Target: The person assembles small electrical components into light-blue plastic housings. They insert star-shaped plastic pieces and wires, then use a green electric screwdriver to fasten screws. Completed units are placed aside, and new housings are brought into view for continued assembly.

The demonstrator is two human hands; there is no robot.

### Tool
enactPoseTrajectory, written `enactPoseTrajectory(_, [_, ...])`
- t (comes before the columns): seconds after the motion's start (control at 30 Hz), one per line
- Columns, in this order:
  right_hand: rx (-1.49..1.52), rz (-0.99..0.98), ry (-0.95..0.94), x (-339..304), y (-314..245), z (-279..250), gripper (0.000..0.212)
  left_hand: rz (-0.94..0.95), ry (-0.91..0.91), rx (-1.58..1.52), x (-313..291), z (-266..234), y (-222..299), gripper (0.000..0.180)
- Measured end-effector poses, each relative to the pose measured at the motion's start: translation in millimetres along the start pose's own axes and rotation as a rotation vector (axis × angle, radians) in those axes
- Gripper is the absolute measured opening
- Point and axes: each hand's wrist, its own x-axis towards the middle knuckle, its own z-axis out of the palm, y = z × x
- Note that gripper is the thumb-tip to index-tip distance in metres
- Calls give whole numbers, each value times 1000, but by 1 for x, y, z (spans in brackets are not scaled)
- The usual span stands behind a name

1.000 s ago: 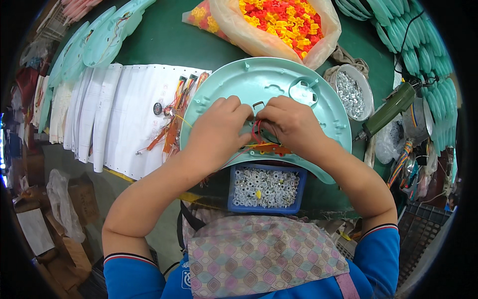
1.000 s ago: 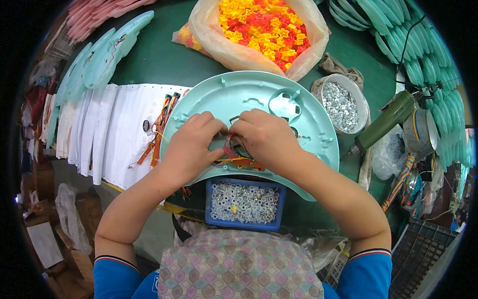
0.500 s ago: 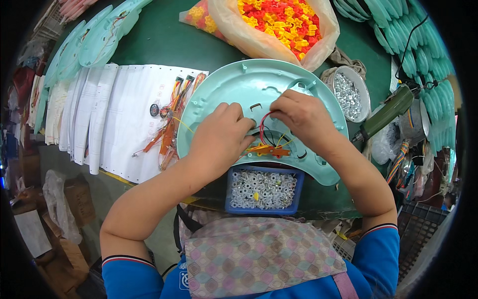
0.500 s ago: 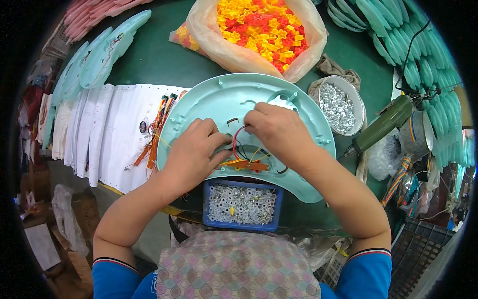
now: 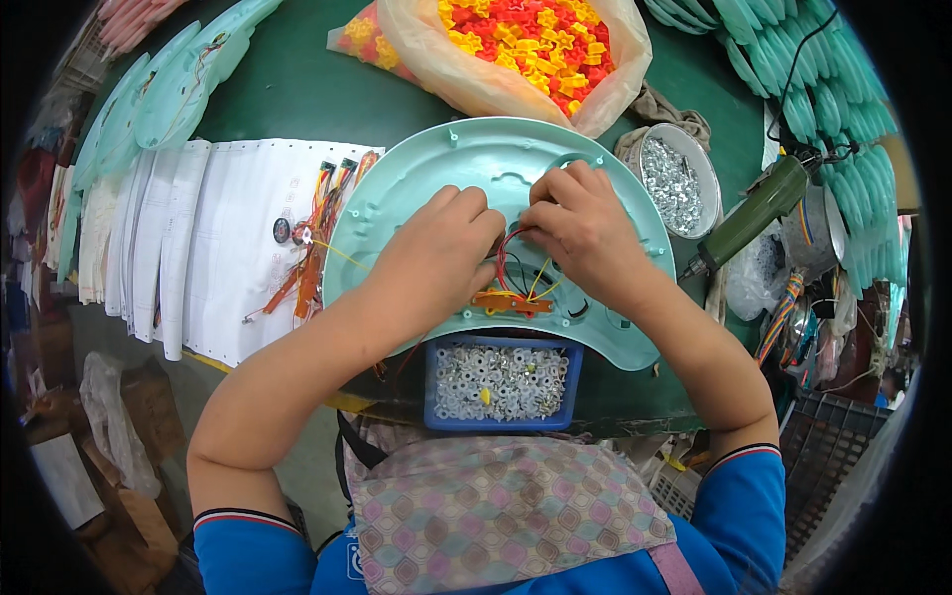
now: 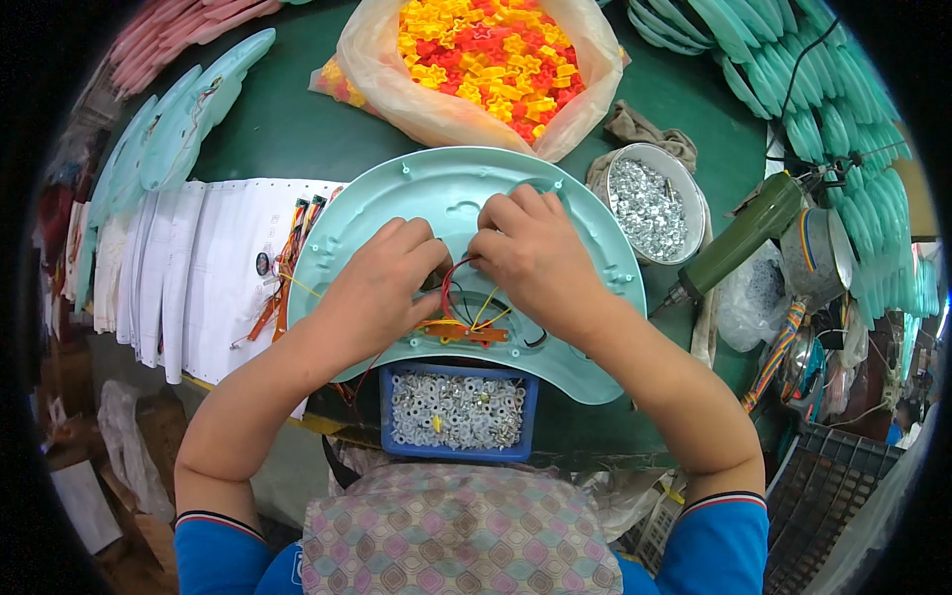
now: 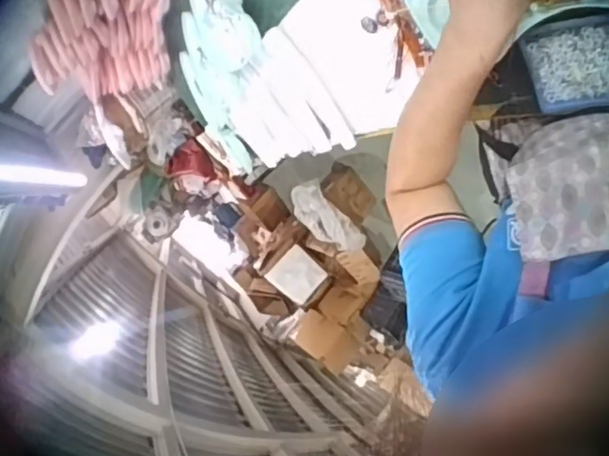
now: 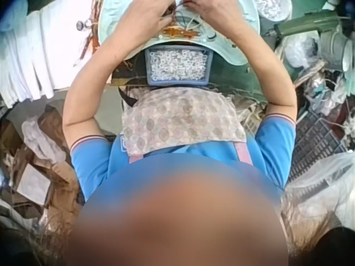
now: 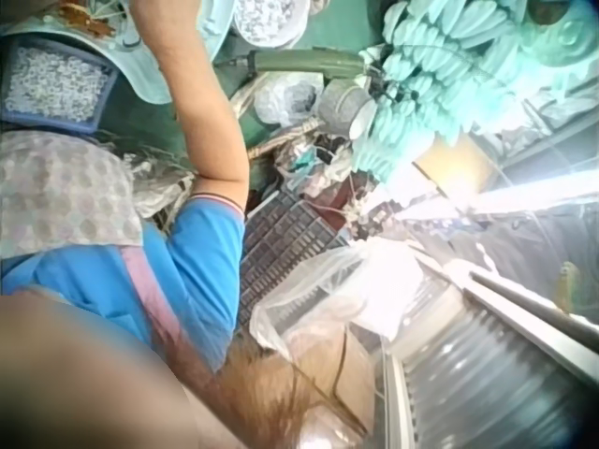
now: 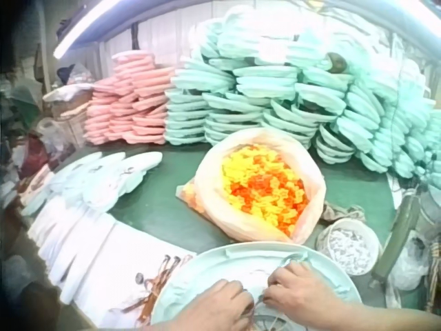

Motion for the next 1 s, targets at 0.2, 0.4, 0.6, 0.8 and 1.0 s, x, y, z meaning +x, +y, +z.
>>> enactPoseTrajectory(0.2, [96, 88, -61, -4, -1, -3, 18, 3, 8, -76, 10, 9, -6, 31])
enactPoseTrajectory(0.4, [104, 189, 19, -25, -19, -21, 17, 114, -53, 131, 15, 8, 3, 23])
enactPoseTrajectory(0.6, [-40, 86, 13, -42, -14, -19, 10, 80, -3, 38, 8, 11, 3, 34])
enactPoseTrajectory(0.8, [-41, 91, -67, -37, -13, -24, 15, -38, 116, -129, -22, -30, -5, 30])
enactPoseTrajectory(1.0, [-80, 27, -214, -34, -20, -41, 14, -406, 411, -160, -62, -90, -50, 23])
